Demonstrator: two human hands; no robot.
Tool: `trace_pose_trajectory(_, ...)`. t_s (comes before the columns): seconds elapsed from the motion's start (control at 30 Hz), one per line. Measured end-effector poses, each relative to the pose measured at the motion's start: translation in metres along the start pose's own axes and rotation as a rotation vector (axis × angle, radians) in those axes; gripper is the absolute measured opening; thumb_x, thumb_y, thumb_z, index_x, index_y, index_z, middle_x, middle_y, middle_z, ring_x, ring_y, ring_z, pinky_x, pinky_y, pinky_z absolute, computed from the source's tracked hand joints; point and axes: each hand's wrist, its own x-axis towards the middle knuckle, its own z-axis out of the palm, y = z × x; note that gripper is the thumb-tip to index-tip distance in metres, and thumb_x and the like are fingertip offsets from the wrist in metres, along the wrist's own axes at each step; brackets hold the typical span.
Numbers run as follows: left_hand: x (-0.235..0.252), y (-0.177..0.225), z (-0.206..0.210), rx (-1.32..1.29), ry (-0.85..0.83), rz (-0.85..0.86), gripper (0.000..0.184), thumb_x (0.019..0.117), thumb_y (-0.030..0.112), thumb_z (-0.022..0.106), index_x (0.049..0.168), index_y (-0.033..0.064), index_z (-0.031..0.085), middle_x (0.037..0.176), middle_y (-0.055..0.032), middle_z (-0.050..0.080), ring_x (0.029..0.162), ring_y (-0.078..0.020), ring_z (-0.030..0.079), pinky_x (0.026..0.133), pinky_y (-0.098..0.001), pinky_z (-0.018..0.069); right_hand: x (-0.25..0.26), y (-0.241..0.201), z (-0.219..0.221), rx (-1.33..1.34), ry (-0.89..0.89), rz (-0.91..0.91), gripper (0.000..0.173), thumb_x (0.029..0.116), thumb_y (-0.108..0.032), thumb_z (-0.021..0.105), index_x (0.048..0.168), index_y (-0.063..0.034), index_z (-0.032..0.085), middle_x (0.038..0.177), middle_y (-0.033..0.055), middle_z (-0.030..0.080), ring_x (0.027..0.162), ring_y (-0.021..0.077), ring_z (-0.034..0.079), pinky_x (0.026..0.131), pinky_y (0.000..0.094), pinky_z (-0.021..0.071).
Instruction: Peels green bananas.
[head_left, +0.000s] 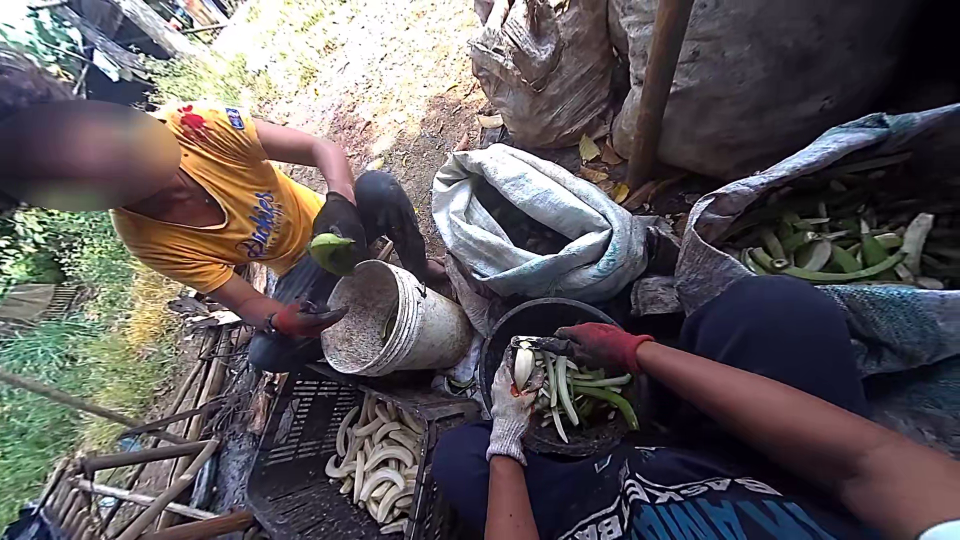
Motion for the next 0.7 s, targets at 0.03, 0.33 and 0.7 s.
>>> trace_pose_trajectory(0.03,-0.002,-0.003,0.001,-0.016,0.009,0.05,0.075,0.0859,0.014,0.078,0.148,-0.0103,0.042,0.145,-0.0283,0.052,0.137,-0.0337,0.051,0.117,-0.0441,0.0381,0.004,0.003,-0.001,-0.003,-0.007,0.023,0.035,0.1102,-0.019,0.046,0.139,-0.0025,0.058,0.126,0.0267,0.066,0.119,0.0431,0.063,0.103,0.0621,0.0448)
trace_pose_trajectory(0.33,0.001,0.006,-0.001,-0.949,0.25,-0.368,0.048,0.1125,0.037,0.031,0.134,-0.0006,0.052,0.106,-0.0174,0.068,0.089,-0.0241,0.07,0.077,-0.0406,0.0609,-0.005,0.009,0.019,-0.011,0.07,-0.17,0.033,0.1083,-0.024,0.05,0.132,-0.0049,0.062,0.116,0.0242,0.069,0.111,0.0424,0.066,0.096,0.0637,0.0479)
trace_pose_trajectory(0.7,0.014,0.024,-0.002,-1.133,0.123,-0.435,0.056,0.1113,0.045,0.021,0.117,0.0027,0.058,0.085,-0.0088,0.066,0.072,-0.0158,0.066,0.064,-0.031,0.0579,-0.026,0.003,0.024,-0.271,0.051,-0.412,0.033,0.1019,-0.018,0.059,0.133,-0.0065,0.063,0.12,0.0247,0.067,0.11,0.0452,0.066,0.088,0.0619,0.0509)
